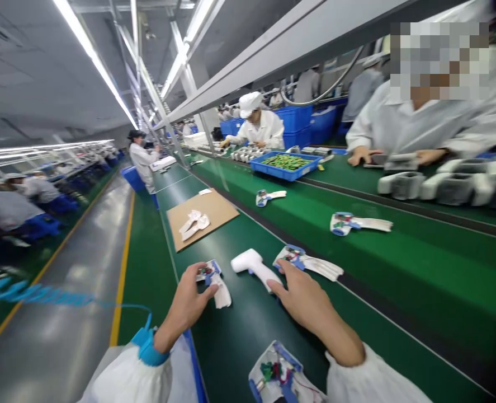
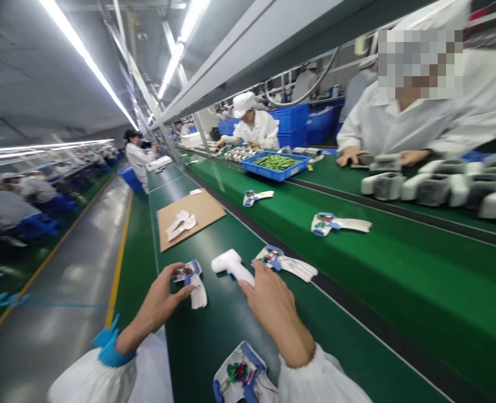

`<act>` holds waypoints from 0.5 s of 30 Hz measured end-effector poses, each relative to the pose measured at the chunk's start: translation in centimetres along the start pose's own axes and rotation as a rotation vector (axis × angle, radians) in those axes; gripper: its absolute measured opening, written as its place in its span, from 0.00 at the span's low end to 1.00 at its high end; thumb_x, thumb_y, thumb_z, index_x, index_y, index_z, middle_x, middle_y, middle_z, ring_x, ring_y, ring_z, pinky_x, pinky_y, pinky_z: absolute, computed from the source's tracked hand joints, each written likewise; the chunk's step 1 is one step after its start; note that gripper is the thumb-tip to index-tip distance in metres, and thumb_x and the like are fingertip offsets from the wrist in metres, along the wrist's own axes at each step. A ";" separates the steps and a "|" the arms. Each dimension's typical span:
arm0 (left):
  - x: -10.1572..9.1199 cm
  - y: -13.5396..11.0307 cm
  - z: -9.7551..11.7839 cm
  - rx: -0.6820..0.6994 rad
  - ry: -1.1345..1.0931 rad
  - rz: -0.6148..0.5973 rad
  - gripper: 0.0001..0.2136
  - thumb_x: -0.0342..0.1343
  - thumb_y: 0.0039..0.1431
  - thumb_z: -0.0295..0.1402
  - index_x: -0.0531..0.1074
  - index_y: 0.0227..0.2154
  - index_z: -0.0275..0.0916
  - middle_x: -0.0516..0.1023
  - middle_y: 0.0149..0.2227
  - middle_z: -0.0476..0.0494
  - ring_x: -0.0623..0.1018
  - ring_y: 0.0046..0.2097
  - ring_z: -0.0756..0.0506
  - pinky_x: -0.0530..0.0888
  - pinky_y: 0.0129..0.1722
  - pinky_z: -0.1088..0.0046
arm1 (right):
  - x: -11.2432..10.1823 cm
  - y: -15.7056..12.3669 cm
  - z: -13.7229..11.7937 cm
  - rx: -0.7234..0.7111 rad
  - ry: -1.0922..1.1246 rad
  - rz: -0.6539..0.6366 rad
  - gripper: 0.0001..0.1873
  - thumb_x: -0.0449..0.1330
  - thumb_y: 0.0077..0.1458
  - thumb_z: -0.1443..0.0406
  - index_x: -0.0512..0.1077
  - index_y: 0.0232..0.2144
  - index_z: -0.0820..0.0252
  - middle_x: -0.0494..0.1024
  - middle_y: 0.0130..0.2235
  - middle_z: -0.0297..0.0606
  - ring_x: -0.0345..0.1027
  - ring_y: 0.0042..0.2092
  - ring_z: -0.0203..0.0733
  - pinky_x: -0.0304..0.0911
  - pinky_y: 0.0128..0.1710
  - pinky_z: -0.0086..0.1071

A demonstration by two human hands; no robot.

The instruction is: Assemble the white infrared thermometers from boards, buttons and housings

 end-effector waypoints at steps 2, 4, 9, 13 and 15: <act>0.5 0.0 0.2 0.027 0.000 -0.021 0.25 0.60 0.56 0.46 0.71 0.52 0.37 0.77 0.54 0.34 0.76 0.57 0.32 0.71 0.61 0.49 | -1.1 -0.6 0.1 -0.003 -0.004 0.048 0.23 0.56 0.66 0.60 0.72 0.61 0.59 0.77 0.59 0.45 0.72 0.59 0.53 0.67 0.55 0.42; 1.0 -0.3 0.6 0.050 -0.015 -0.058 0.25 0.59 0.58 0.48 0.71 0.53 0.39 0.77 0.55 0.35 0.76 0.57 0.32 0.71 0.60 0.49 | -2.6 -0.9 0.8 0.001 -0.012 0.110 0.19 0.55 0.68 0.61 0.76 0.56 0.54 0.79 0.57 0.40 0.74 0.57 0.48 0.67 0.54 0.37; 1.2 -1.6 1.8 0.082 -0.022 -0.126 0.23 0.59 0.59 0.50 0.73 0.53 0.43 0.76 0.58 0.38 0.76 0.58 0.31 0.74 0.57 0.50 | -9.2 0.6 6.1 0.179 -0.112 0.354 0.25 0.43 0.71 0.67 0.73 0.61 0.59 0.73 0.64 0.44 0.68 0.63 0.47 0.60 0.61 0.36; 1.1 0.9 4.8 0.209 -0.016 -0.209 0.19 0.58 0.62 0.45 0.73 0.52 0.42 0.77 0.56 0.38 0.77 0.57 0.33 0.74 0.58 0.53 | -13.8 3.6 11.7 0.375 -0.216 0.421 0.30 0.37 0.70 0.69 0.59 0.69 0.74 0.62 0.68 0.63 0.55 0.69 0.62 0.58 0.59 0.49; 1.9 4.3 7.3 0.257 0.041 -0.259 0.18 0.60 0.61 0.41 0.73 0.52 0.40 0.77 0.56 0.37 0.77 0.57 0.35 0.74 0.58 0.56 | -14.6 5.0 14.2 0.410 -0.260 0.371 0.27 0.40 0.73 0.67 0.62 0.68 0.69 0.62 0.69 0.57 0.52 0.71 0.58 0.56 0.63 0.52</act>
Point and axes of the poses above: each hand's wrist, its own y-axis towards the middle knuckle, its own x-axis out of the palm, z = x × y, the point moved 2 cm from there along y, towards the middle knuckle
